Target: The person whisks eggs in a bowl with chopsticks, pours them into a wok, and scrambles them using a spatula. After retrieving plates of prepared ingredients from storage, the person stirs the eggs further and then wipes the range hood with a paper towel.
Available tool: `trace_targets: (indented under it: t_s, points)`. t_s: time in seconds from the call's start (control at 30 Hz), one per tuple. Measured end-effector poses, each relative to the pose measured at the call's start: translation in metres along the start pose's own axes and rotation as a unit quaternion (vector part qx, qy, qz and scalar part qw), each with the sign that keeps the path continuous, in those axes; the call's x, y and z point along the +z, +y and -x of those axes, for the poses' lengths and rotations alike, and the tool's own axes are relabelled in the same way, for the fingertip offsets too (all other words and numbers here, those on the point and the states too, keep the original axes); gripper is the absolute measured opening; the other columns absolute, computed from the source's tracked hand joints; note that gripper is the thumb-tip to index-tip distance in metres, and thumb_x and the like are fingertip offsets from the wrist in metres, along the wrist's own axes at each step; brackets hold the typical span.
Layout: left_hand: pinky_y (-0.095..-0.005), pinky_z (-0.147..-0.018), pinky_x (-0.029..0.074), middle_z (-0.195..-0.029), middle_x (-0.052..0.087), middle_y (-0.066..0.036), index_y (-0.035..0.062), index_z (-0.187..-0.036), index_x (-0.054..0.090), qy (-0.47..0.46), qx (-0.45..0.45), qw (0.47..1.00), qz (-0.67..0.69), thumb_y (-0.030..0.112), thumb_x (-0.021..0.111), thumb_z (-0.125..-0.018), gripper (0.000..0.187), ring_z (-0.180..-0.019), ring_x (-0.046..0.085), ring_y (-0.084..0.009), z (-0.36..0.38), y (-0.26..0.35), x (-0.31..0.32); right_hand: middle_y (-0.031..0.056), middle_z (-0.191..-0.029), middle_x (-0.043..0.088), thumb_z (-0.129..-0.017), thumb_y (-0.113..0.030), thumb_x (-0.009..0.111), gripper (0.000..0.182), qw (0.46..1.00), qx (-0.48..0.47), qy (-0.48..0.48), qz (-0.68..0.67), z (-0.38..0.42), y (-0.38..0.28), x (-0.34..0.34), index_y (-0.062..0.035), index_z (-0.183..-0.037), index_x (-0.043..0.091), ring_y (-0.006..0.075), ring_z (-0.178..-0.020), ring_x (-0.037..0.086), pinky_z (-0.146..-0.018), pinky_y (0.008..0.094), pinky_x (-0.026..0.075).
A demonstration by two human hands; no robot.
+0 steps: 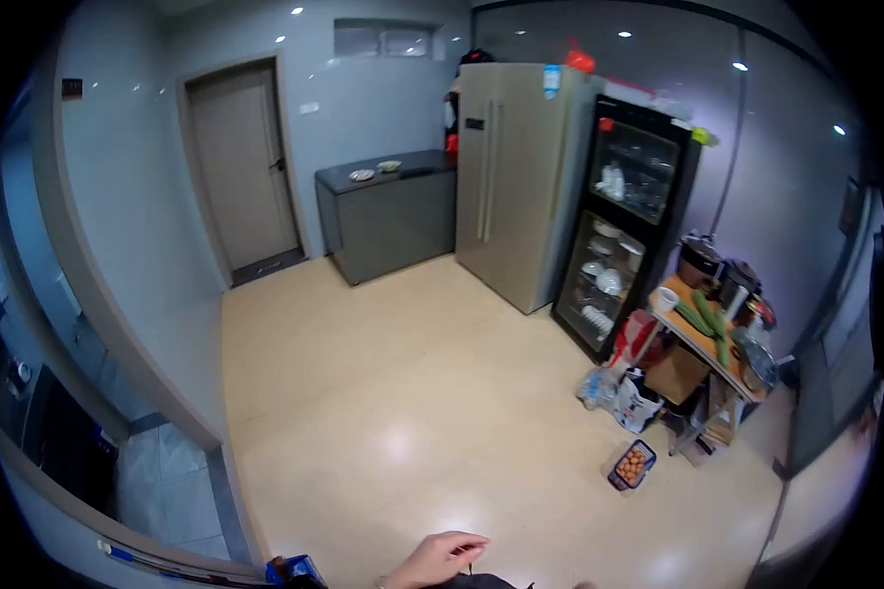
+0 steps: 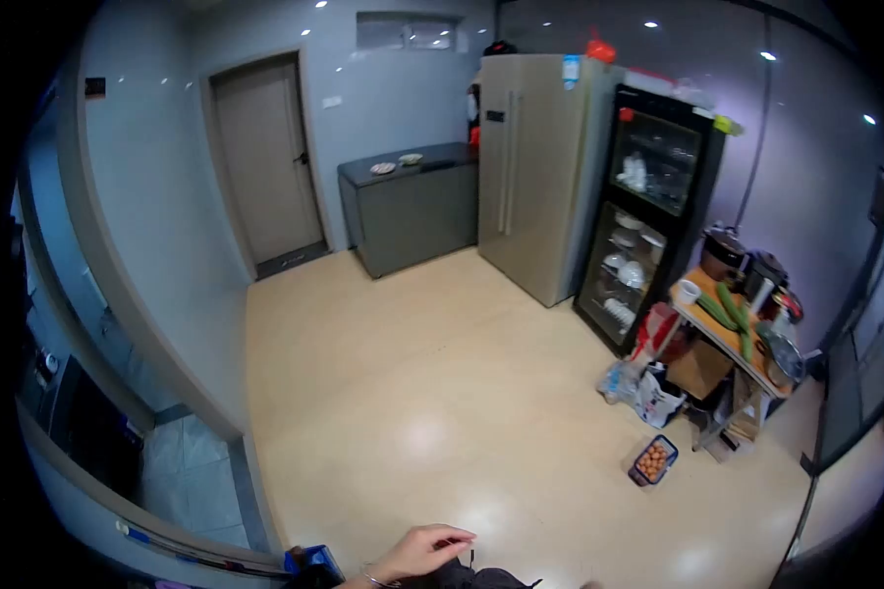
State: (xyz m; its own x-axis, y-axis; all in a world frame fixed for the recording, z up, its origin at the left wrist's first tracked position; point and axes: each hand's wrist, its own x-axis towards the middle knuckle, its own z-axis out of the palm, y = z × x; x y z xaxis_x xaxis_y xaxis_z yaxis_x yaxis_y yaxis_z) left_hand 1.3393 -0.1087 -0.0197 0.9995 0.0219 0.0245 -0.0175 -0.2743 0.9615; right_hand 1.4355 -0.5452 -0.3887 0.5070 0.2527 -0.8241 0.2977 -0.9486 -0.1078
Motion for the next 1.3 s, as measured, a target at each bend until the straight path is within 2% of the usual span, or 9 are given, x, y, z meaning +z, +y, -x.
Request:
trace_targets:
  t_s: [0.1, 0.13, 0.23, 0.3, 0.53, 0.6, 0.7, 1.07, 1.3]
  points:
    - [-0.0229, -0.066, 0.047, -0.081, 0.063, -0.007, 0.0034, -0.095, 0.061, 0.096, -0.055, 0.994, -0.017, 0.013, 0.058, -0.079, 0.019, -0.067, 0.056, -0.0101, -0.045, -0.047, -0.046, 0.0022, -0.058, 0.060, -0.057, -0.021, 0.067, 0.009, 0.965, -0.047, 0.179, 0.185, -0.128, 0.012, -0.150, -0.0138, -0.059, 0.063, 0.0163, -0.053, 0.057, -0.051, 0.0334, 0.046]
    - [-0.0229, -0.066, 0.047, -0.081, 0.063, -0.007, 0.0034, -0.095, 0.061, 0.103, -0.062, 0.993, -0.013, 0.013, 0.058, -0.079, 0.019, -0.067, 0.056, -0.0101, -0.062, -0.058, -0.060, 0.0057, -0.059, 0.059, -0.058, -0.014, 0.064, 0.004, 0.972, 0.091, 0.203, -0.074, -0.131, -0.020, -0.217, -0.0109, -0.056, 0.062, 0.0161, -0.050, 0.055, -0.045, 0.0327, 0.045]
    - [-0.0239, -0.066, 0.047, -0.080, 0.063, -0.009, 0.0030, -0.095, 0.061, 0.160, -0.158, 0.974, -0.021, 0.012, 0.058, -0.079, 0.018, -0.068, 0.059, -0.0126, -0.117, -0.094, -0.114, 0.0127, -0.067, 0.057, -0.073, -0.001, 0.048, 0.015, 0.784, -0.023, 0.368, -0.499, -0.156, -0.114, -0.344, 0.0034, -0.084, 0.059, 0.0191, -0.048, 0.054, -0.042, 0.0288, 0.046]
    - [-0.0257, -0.065, 0.047, -0.081, 0.062, -0.011, 0.0047, -0.098, 0.060, 0.170, -0.105, 0.973, -0.119, 0.015, 0.056, -0.080, 0.022, -0.069, 0.060, -0.0185, -0.172, -0.129, -0.143, 0.0137, -0.066, 0.057, -0.078, -0.002, 0.044, 0.020, 0.772, -0.069, 0.324, -0.542, -0.192, -0.153, -0.387, 0.0073, -0.093, 0.053, 0.0201, -0.047, 0.054, -0.043, 0.0281, 0.047]
    - [-0.0304, -0.063, 0.047, -0.080, 0.060, -0.013, 0.0018, -0.091, 0.059, 0.105, 0.022, 0.987, -0.117, 0.009, 0.056, -0.076, 0.017, -0.072, 0.058, -0.0263, -0.384, -0.105, -0.265, 0.0110, -0.062, 0.060, -0.076, -0.018, 0.049, 0.021, 0.903, -0.020, 0.135, -0.408, -0.274, -0.232, -0.403, -0.0013, -0.077, 0.061, 0.0196, -0.050, 0.057, -0.044, 0.0311, 0.045]
    - [-0.0282, -0.062, 0.048, -0.083, 0.060, -0.014, 0.0023, -0.096, 0.058, 0.037, 0.045, 0.988, -0.143, 0.008, 0.058, -0.077, 0.020, -0.074, 0.060, -0.0214, -0.438, -0.123, -0.293, 0.0099, -0.063, 0.061, -0.073, -0.028, 0.043, 0.030, 0.987, -0.137, 0.082, 0.022, -0.319, -0.214, -0.381, -0.0088, -0.064, 0.063, 0.0213, -0.055, 0.059, -0.055, 0.0385, 0.047]
    - [-0.0270, -0.065, 0.049, -0.082, 0.060, -0.012, 0.0038, -0.099, 0.057, 0.037, 0.020, 0.992, -0.116, 0.010, 0.058, -0.078, 0.023, -0.076, 0.060, -0.0201, -0.509, -0.149, -0.337, 0.0090, -0.063, 0.061, -0.070, -0.027, 0.048, 0.025, 0.983, 0.055, -0.068, -0.159, -0.335, -0.234, -0.409, -0.0095, -0.064, 0.064, 0.0207, -0.056, 0.059, -0.056, 0.0371, 0.047]
    - [-0.0263, -0.072, 0.048, -0.090, 0.061, -0.011, 0.0031, -0.113, 0.049, 0.190, -0.132, 0.972, 0.031, 0.009, 0.053, -0.082, 0.031, -0.079, 0.060, -0.0155, -0.732, -0.216, -0.535, 0.0085, -0.062, 0.061, -0.063, -0.022, 0.061, 0.012, 0.989, -0.032, 0.084, 0.117, -0.611, -0.372, -0.819, -0.0115, -0.064, 0.066, 0.0223, -0.060, 0.060, -0.058, 0.0342, 0.047]
    - [-0.0286, -0.074, 0.049, -0.109, 0.050, -0.013, 0.0017, -0.121, 0.039, 0.365, -0.159, 0.908, 0.129, 0.006, 0.054, -0.081, 0.043, -0.092, 0.054, -0.0162, -0.846, -0.326, -0.672, 0.0115, -0.071, 0.059, -0.080, -0.005, 0.045, 0.018, 0.847, -0.191, 0.196, -0.456, -0.705, -0.623, -1.110, 0.0035, -0.093, 0.056, 0.0185, -0.055, 0.058, -0.047, 0.0279, 0.047]
